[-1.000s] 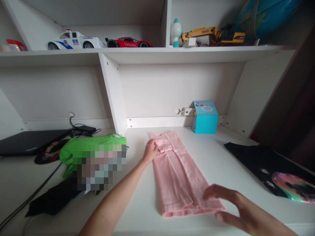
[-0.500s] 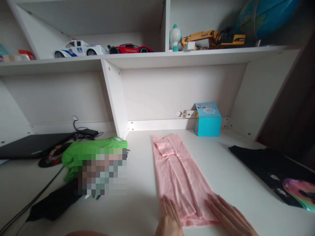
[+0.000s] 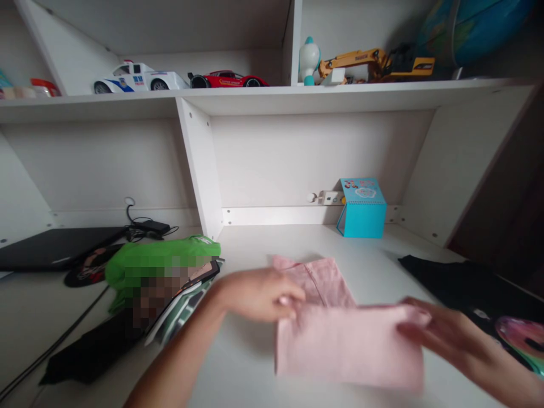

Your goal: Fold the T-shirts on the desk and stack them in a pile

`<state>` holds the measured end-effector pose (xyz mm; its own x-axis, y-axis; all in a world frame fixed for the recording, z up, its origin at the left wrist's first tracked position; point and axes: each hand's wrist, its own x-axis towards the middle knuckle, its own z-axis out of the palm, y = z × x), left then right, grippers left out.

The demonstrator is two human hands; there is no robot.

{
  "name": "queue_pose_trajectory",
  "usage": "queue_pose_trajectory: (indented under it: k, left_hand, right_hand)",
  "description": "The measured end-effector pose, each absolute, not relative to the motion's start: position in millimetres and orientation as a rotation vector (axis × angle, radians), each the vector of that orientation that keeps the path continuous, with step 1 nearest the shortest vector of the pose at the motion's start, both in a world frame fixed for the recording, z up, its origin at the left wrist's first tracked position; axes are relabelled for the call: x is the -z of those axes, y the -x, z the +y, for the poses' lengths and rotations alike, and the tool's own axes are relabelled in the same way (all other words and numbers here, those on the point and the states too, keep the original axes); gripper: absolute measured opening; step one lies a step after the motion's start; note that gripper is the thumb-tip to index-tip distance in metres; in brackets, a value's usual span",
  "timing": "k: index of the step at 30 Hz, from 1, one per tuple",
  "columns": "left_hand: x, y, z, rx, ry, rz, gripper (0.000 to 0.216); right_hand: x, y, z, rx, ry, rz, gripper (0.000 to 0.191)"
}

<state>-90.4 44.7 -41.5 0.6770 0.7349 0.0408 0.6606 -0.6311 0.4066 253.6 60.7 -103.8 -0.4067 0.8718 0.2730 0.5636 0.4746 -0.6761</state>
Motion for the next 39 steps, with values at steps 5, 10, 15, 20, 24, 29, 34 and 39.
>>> queue_pose_trajectory:
  k: [5, 10, 15, 20, 24, 29, 34, 39]
  left_hand:
    - [68, 97, 154, -0.841, -1.913, 1.57, 0.009]
    - [128, 102, 192, -0.871, -1.805, 1.641, 0.026]
    - [140, 114, 201, -0.867, -1.825, 1.672, 0.029]
    - [150, 114, 203, -0.82, -1.892, 1.805, 0.017]
    - [155, 110, 199, -0.722, -1.981, 1.8, 0.009]
    - [126, 104, 196, -0.926, -2.042, 1.761, 0.021]
    - [69, 104, 179, -1.526, -2.025, 1.38, 0.025]
    - [62, 132, 166, -1.04, -2.093, 1.328, 0.014]
  right_hand:
    - [99, -191, 169, -0.956, 1.251, -1.769, 0.037]
    - [149, -167, 212, -0.927, 1.382, -1.752, 0.027]
    - [168, -176, 218, -0.715, 1.461, -1.771, 0.029]
    - [175, -178, 219, -0.507, 1.541, -1.829, 0.021]
    - [179, -169, 214, -0.451, 1.509, -1.893, 0.024]
    - [152, -170, 203, -0.368, 1.376, -1.792, 0.019]
    - [97, -179, 159, -0.036, 1.125, -1.55, 0.028]
    - [72, -180, 88, -0.187, 0.822, -2.088, 0.018]
